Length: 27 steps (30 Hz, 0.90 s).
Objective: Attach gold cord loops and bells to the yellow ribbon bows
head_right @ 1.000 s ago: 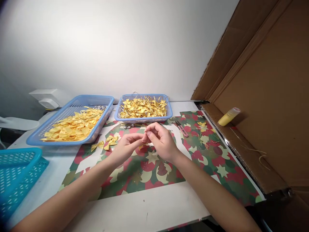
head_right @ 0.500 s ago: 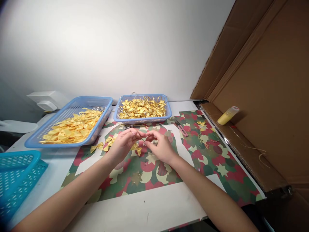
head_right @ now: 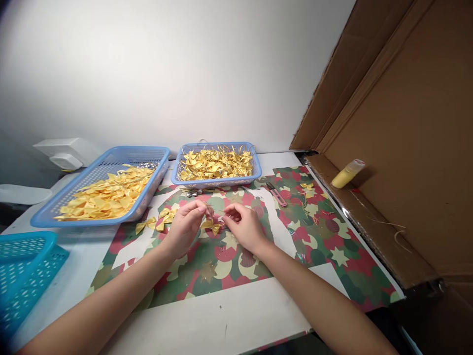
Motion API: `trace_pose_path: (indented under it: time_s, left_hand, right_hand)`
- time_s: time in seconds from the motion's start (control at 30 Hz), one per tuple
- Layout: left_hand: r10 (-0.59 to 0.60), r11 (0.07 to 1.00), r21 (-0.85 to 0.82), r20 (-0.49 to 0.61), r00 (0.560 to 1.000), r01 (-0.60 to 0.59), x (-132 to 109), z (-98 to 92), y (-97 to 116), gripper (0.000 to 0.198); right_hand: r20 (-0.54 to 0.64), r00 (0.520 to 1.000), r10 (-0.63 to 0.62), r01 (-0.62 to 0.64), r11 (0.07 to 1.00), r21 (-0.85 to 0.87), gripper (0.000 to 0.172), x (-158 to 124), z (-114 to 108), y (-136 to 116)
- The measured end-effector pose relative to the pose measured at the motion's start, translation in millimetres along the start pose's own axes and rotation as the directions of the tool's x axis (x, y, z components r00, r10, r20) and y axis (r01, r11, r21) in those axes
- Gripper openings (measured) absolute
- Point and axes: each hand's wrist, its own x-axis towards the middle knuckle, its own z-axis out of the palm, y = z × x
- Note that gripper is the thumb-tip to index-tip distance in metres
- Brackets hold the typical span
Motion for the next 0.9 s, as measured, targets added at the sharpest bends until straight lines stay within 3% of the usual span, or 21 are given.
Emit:
trace_pose_path:
  time_s: [0.13,0.27,0.67,0.9]
  left_hand:
    - [-0.017,1.000,-0.011,0.029,0.999,0.017,-2.2,1.7,-3.2,0.027]
    - [-0.004,1.000,-0.004,0.059,0.998,0.005,-3.4,2.7,-7.1,0.027]
    - [-0.029,0.995,0.095,0.129,0.991,0.016,-6.3,6.3,-2.7,0.034]
    - [-0.063,0.986,0.159,0.100,0.993,0.046,-6.5,9.2,1.9,0.032]
  right_hand:
    - [-0.121,0.979,-0.162,0.150,0.984,-0.098,0.004,-4.2,-4.7,-13.1]
    - [-0.104,0.897,-0.430,0.405,0.892,-0.202,0.011,-10.6,-3.4,-22.2]
    - [0.026,0.915,-0.404,0.399,0.891,-0.216,0.014,-10.2,-3.1,-17.8]
    - [0.134,0.906,-0.401,0.421,0.886,-0.193,0.011,-8.9,-9.5,-20.6]
